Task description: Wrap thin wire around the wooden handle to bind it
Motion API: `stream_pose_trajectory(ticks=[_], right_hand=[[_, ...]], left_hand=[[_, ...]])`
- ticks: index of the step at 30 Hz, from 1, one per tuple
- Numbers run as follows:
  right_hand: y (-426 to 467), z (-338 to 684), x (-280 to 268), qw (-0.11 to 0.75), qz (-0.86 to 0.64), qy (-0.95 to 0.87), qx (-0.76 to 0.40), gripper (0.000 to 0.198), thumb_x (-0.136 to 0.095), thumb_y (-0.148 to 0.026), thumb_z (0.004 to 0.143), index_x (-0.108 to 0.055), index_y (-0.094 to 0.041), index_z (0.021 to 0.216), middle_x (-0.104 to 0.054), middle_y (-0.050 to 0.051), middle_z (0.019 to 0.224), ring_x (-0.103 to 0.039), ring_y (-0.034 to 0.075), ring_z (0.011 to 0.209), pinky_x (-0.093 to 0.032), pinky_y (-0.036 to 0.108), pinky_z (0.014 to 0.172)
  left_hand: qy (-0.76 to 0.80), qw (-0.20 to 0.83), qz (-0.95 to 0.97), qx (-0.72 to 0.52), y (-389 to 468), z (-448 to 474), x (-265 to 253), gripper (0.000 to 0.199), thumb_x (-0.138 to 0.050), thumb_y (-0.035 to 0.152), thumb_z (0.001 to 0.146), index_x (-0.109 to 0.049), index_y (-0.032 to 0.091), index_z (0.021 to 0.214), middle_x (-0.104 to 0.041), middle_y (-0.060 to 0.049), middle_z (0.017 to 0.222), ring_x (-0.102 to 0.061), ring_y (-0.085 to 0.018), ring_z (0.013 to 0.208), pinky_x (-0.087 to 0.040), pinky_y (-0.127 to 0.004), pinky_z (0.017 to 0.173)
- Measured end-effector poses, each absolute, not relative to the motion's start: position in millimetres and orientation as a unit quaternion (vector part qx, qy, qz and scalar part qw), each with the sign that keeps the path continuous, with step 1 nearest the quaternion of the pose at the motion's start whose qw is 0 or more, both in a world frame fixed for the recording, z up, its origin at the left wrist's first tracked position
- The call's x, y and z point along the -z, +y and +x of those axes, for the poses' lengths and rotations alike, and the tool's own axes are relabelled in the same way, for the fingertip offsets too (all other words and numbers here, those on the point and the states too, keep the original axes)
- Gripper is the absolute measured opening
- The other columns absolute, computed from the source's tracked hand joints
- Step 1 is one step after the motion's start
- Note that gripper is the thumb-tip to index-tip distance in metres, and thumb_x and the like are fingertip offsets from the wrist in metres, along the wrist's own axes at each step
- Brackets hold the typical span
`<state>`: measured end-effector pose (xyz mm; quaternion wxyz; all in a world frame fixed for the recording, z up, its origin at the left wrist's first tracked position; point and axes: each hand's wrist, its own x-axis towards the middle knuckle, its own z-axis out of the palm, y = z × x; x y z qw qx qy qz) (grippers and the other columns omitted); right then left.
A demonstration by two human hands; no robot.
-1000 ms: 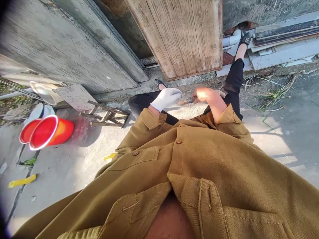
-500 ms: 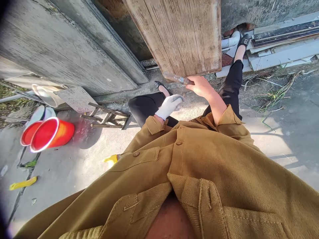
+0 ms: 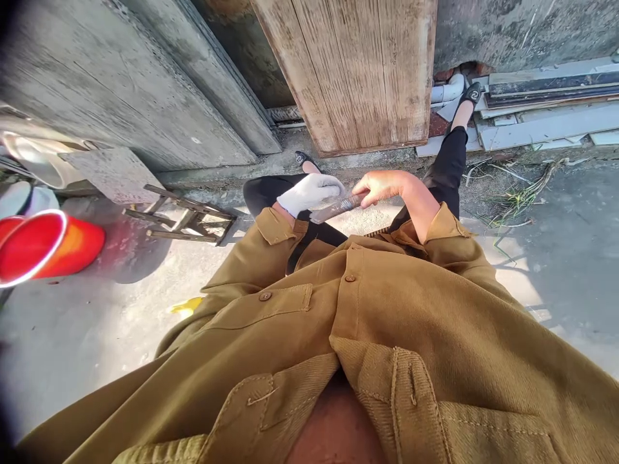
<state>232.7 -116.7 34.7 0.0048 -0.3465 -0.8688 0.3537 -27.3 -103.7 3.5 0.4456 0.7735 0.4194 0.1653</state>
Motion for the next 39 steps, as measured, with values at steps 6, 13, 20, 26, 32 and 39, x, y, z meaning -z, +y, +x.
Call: stream_pose_trajectory(ticks=[6,13,20,26,32,39], right_hand=[[-106.8,225.3,-94.1,0.266,-0.388,-0.753,-0.460,0.028,-0.069,-0.007,0.097,-0.076,-0.009,0.124,-0.061,-0.006,0.076,-0.054,0.010,0.071,-0.046,0.022,0.073],[-58.5,214.9,-136.2,0.393,-0.501,-0.714,-0.292,0.019,-0.063,-0.014,0.106,-0.056,-0.021,0.089,-0.055,-0.001,0.079,-0.053,0.012,0.069,-0.046,0.026,0.068],[-52.5,217.9,-134.2,-0.088,-0.570,-0.817,-0.026,0.016,-0.076,-0.023,0.102,-0.079,-0.017,0.117,-0.078,0.019,0.110,-0.067,0.033,0.105,-0.045,0.040,0.083],[-65.1,244.4,-128.8,-0.111,-0.440,-0.864,-0.219,0.028,-0.081,-0.023,0.093,-0.085,-0.022,0.121,-0.080,0.006,0.100,-0.069,0.025,0.092,-0.040,0.033,0.080],[-70.0,252.9,-140.4,-0.010,-0.418,-0.870,-0.262,0.042,-0.077,-0.035,0.090,-0.085,-0.023,0.130,-0.080,0.004,0.103,-0.068,0.026,0.101,-0.042,0.032,0.087],[-34.0,243.8,-132.2,0.164,-0.483,-0.818,-0.265,0.046,-0.064,-0.040,0.097,-0.080,-0.013,0.131,-0.069,0.003,0.084,-0.059,0.020,0.080,-0.042,0.031,0.078]], left_hand=[[0.374,0.562,0.658,-0.333,-89.5,-32.0,5.2,0.040,-0.071,0.055,0.098,-0.066,0.019,0.082,-0.042,0.003,0.054,-0.036,-0.011,0.050,-0.035,-0.026,0.054],[0.291,0.479,0.789,-0.252,-95.5,-26.3,-37.4,0.035,-0.066,0.045,0.100,-0.079,0.013,0.097,-0.070,-0.005,0.081,-0.053,-0.010,0.062,-0.041,-0.023,0.059],[0.371,0.357,0.811,-0.277,-80.4,-27.1,-85.7,0.029,-0.061,0.035,0.097,-0.080,0.014,0.094,-0.073,-0.007,0.085,-0.064,-0.017,0.079,-0.049,-0.029,0.077],[0.418,0.412,0.747,-0.313,-33.3,-37.0,-77.5,0.019,-0.064,0.034,0.092,-0.073,0.021,0.082,-0.055,-0.001,0.062,-0.047,-0.016,0.065,-0.035,-0.030,0.059],[0.438,0.468,0.717,-0.275,-18.3,-23.7,-64.3,0.018,-0.059,0.023,0.098,-0.071,0.018,0.085,-0.052,0.004,0.063,-0.038,-0.009,0.061,-0.029,-0.026,0.056],[0.395,0.514,0.743,-0.169,-11.2,-10.6,-57.1,0.025,-0.063,0.038,0.099,-0.074,0.017,0.093,-0.048,0.003,0.061,-0.037,-0.011,0.051,-0.029,-0.027,0.053]])
